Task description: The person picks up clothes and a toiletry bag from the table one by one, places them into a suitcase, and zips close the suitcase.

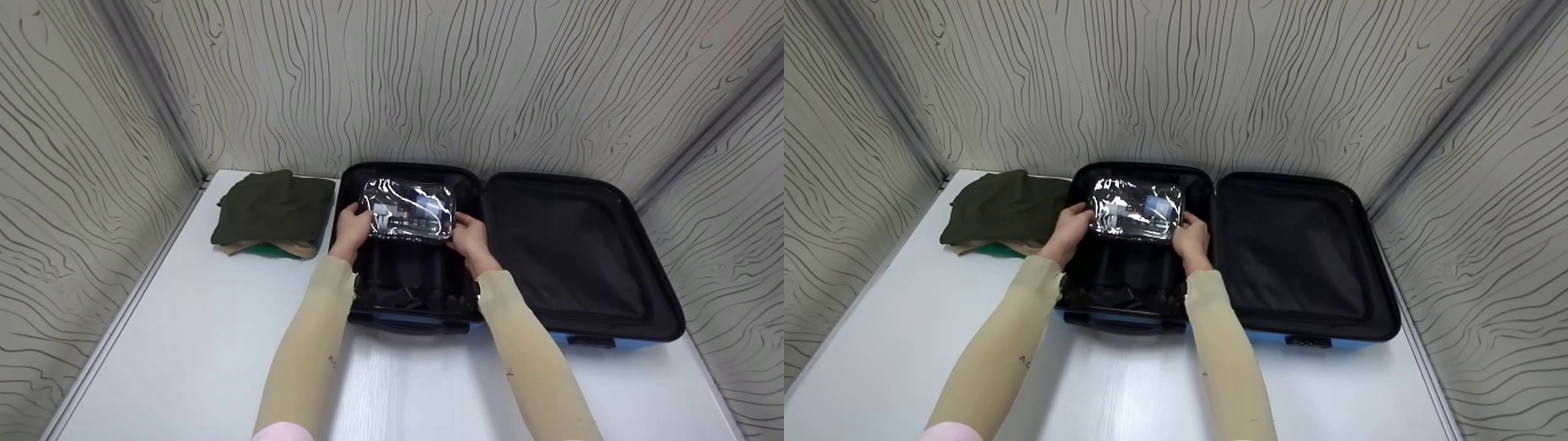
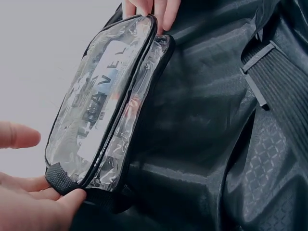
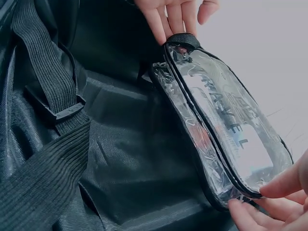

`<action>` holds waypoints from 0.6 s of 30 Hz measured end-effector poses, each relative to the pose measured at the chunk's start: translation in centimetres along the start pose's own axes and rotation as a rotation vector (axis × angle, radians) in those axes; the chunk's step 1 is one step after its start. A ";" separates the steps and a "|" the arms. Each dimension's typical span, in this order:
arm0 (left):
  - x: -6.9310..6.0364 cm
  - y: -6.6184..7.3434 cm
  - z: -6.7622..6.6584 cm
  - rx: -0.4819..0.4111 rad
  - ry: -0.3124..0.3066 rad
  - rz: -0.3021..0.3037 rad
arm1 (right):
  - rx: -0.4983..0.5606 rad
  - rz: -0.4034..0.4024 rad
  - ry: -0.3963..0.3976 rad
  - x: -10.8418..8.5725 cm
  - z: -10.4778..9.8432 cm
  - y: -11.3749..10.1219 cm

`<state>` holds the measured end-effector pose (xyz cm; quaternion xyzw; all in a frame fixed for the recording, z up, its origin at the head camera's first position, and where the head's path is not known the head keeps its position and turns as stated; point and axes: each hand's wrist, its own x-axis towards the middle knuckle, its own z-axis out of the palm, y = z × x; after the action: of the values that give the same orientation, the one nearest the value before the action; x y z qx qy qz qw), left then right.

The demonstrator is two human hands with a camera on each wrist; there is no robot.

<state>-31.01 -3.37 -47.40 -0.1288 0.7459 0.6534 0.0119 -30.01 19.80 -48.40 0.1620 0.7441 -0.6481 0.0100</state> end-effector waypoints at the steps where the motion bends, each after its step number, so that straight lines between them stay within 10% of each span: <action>1: 0.1 -0.2 0.1 0.005 0.010 0.004 | -0.006 -0.001 0.002 0.1 0.0 0.1; 18: 0.7 -0.1 0.4 -0.007 -0.023 -0.012 | -0.070 -0.038 0.057 1.1 0.5 0.6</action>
<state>-31.73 -3.08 -47.65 -0.1259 0.7426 0.6574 0.0242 -31.02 19.63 -49.34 0.1659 0.7692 -0.6169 -0.0177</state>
